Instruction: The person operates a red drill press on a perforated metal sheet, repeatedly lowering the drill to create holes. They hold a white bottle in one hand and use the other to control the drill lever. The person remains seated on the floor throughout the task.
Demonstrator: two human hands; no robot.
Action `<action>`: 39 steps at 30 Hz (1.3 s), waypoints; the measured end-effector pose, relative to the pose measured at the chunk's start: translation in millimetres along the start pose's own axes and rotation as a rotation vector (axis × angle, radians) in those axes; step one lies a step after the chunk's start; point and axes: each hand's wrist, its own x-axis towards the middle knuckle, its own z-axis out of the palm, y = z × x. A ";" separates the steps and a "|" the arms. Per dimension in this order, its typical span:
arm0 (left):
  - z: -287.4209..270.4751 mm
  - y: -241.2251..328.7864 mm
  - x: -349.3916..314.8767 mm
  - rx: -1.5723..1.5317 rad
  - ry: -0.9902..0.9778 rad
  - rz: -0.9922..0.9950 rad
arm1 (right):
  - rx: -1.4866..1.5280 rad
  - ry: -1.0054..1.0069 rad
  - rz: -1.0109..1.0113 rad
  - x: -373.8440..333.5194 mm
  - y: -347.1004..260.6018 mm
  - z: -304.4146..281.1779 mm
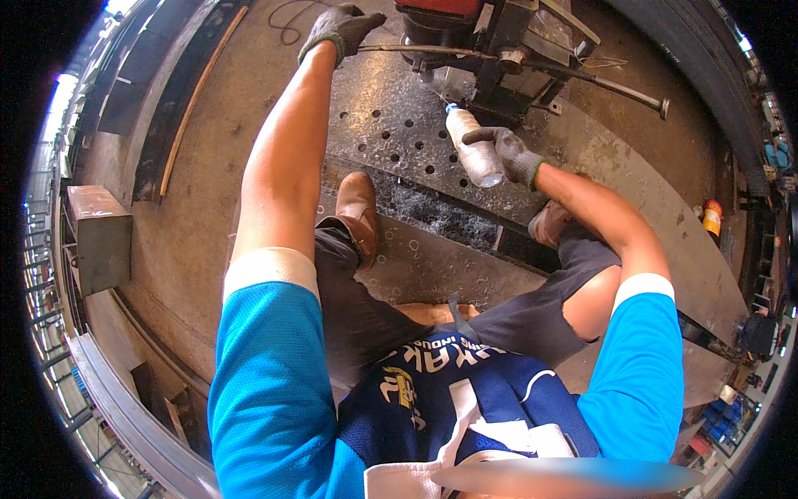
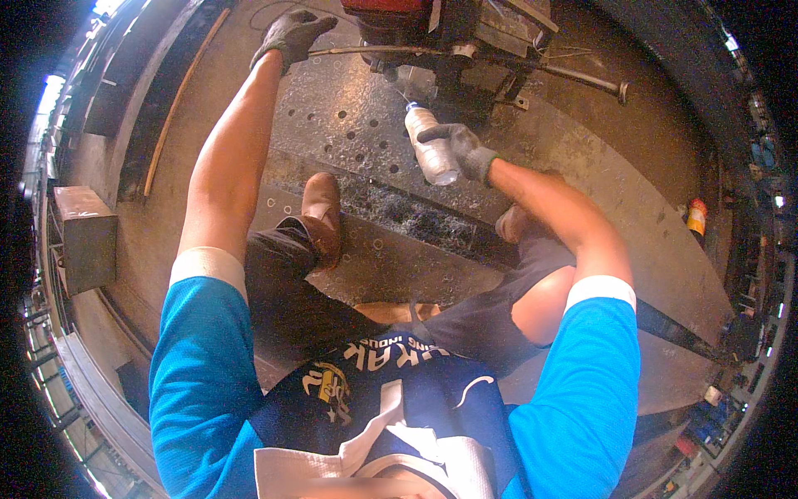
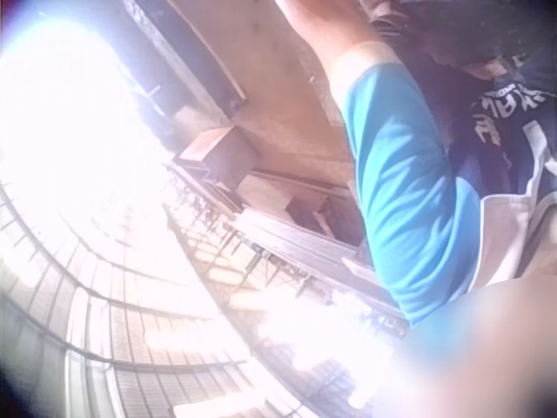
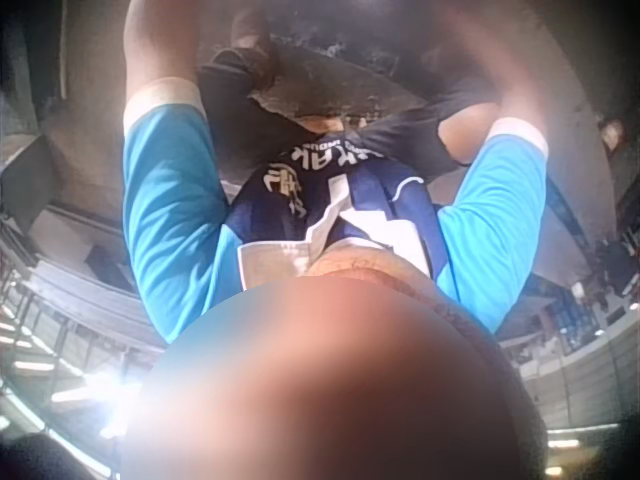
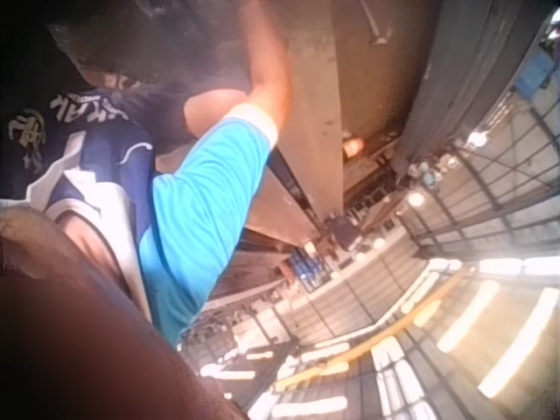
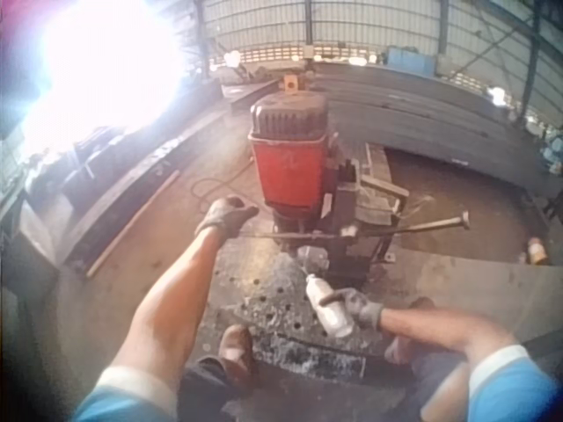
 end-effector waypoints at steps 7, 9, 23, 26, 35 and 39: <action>10.1 -15.1 14.8 0.102 0.003 0.048 | -0.024 -0.029 -0.005 10.1 2.8 -6.7; 11.6 -14.9 12.5 0.068 0.025 0.031 | -0.026 0.006 0.019 7.8 2.0 -6.2; 20.8 -23.6 15.1 0.012 0.068 0.035 | -0.016 -0.087 0.030 8.0 2.8 -0.1; 23.2 -26.2 16.2 0.040 0.096 0.063 | 0.014 -0.056 0.025 5.9 3.4 -3.6; 22.6 -24.7 12.2 -0.009 0.069 0.036 | -0.092 -0.034 -0.043 1.5 0.4 0.5; 22.5 -26.0 13.7 0.012 0.071 0.051 | -0.018 -0.025 -0.060 -0.5 0.9 0.5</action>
